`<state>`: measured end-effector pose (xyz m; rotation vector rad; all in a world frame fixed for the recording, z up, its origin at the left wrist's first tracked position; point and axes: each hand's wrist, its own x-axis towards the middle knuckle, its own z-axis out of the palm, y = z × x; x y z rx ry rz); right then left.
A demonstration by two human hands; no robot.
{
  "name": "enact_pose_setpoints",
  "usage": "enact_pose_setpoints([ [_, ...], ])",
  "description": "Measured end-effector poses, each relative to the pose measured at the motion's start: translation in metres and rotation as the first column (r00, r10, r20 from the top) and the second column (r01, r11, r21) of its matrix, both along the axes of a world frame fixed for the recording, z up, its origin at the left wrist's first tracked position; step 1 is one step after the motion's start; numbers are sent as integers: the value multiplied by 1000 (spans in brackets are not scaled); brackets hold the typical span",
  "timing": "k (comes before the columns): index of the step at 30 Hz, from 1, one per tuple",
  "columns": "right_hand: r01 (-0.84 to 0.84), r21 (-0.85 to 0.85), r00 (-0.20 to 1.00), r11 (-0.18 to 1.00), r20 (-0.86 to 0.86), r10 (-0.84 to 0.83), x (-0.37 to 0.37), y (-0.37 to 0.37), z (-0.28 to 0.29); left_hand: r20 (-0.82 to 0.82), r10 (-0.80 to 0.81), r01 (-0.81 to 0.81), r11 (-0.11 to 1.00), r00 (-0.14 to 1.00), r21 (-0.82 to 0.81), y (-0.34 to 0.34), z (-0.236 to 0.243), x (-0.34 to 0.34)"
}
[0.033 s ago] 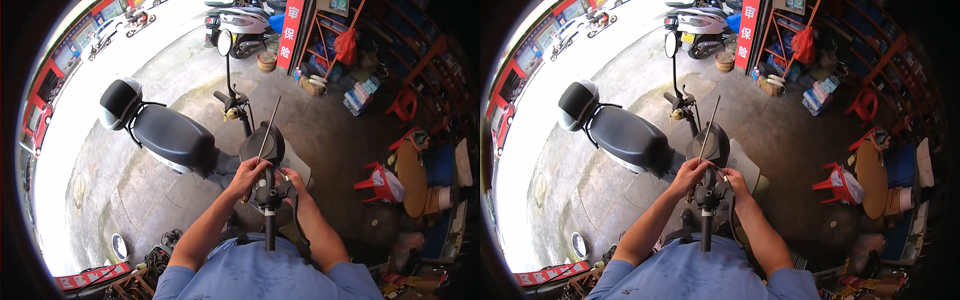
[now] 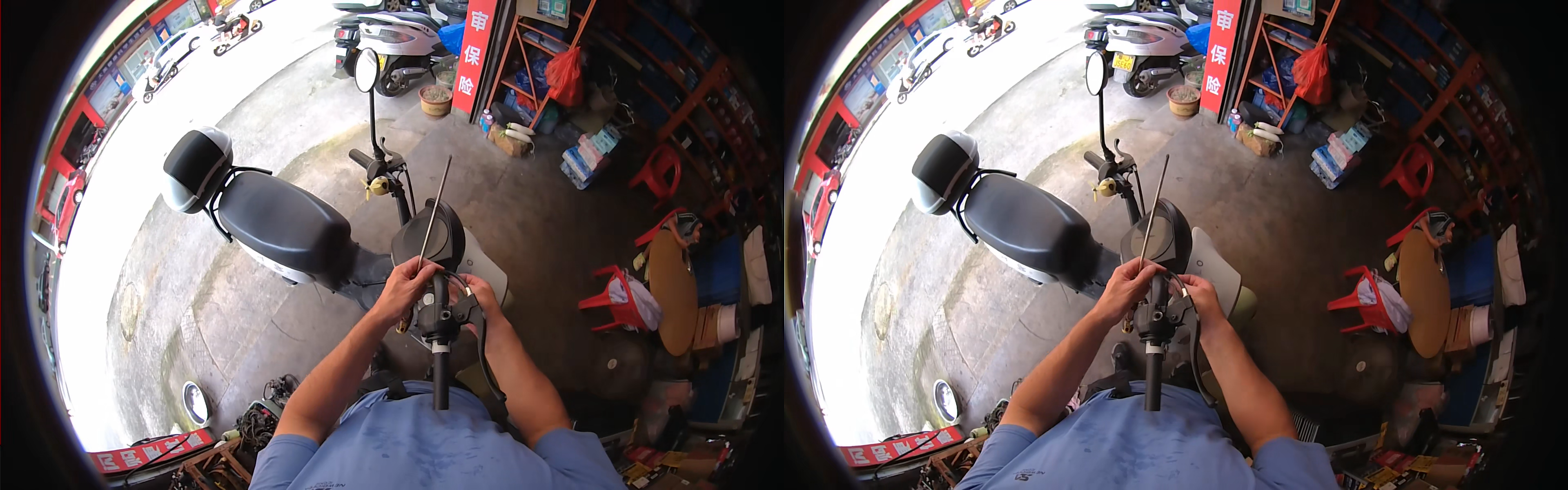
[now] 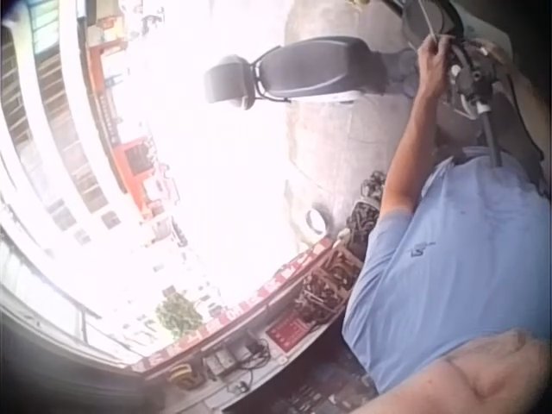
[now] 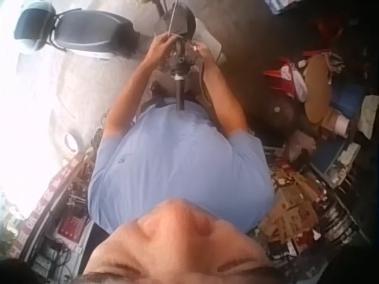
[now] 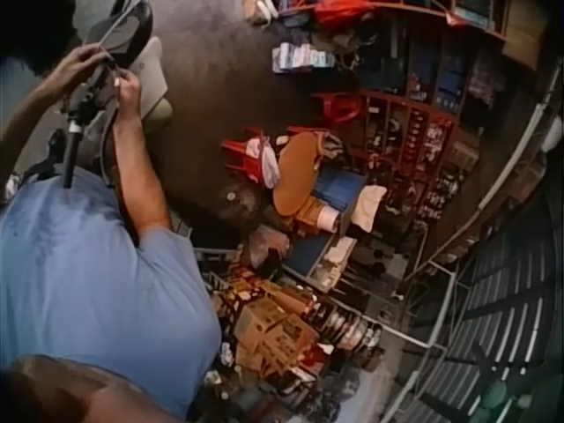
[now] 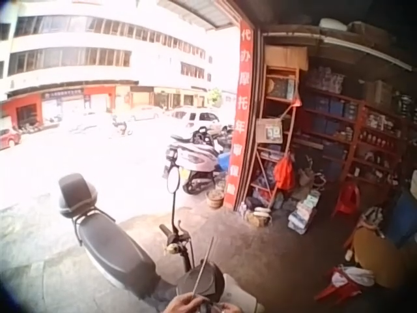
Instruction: Replacing or repairing a side mirror and internal components of a motor scooter.
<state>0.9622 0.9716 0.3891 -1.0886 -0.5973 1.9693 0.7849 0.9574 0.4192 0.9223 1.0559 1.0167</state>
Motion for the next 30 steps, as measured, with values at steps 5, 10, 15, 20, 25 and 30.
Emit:
enact_pose_setpoints([
  [5,-7,-15,1000,1000,-6,7,1,1,-2,103,40,-40,999,994,-2,-3,-10,4],
  [10,97,-30,989,995,-113,-99,-5,-15,0,182,-56,50,998,982,39,-2,-9,-7],
  [15,151,28,986,988,-80,-148,-15,-15,5,173,-109,88,988,979,124,-5,-21,-6],
  [20,143,27,990,989,-16,-143,-14,-7,-6,251,35,-67,990,967,120,-18,-28,6],
  [25,110,93,993,990,22,-112,-12,-8,-4,269,-17,-16,992,963,122,-8,-18,-2],
  [30,101,60,994,993,-42,-99,-7,-21,1,92,-133,121,984,987,129,6,-11,-13],
])
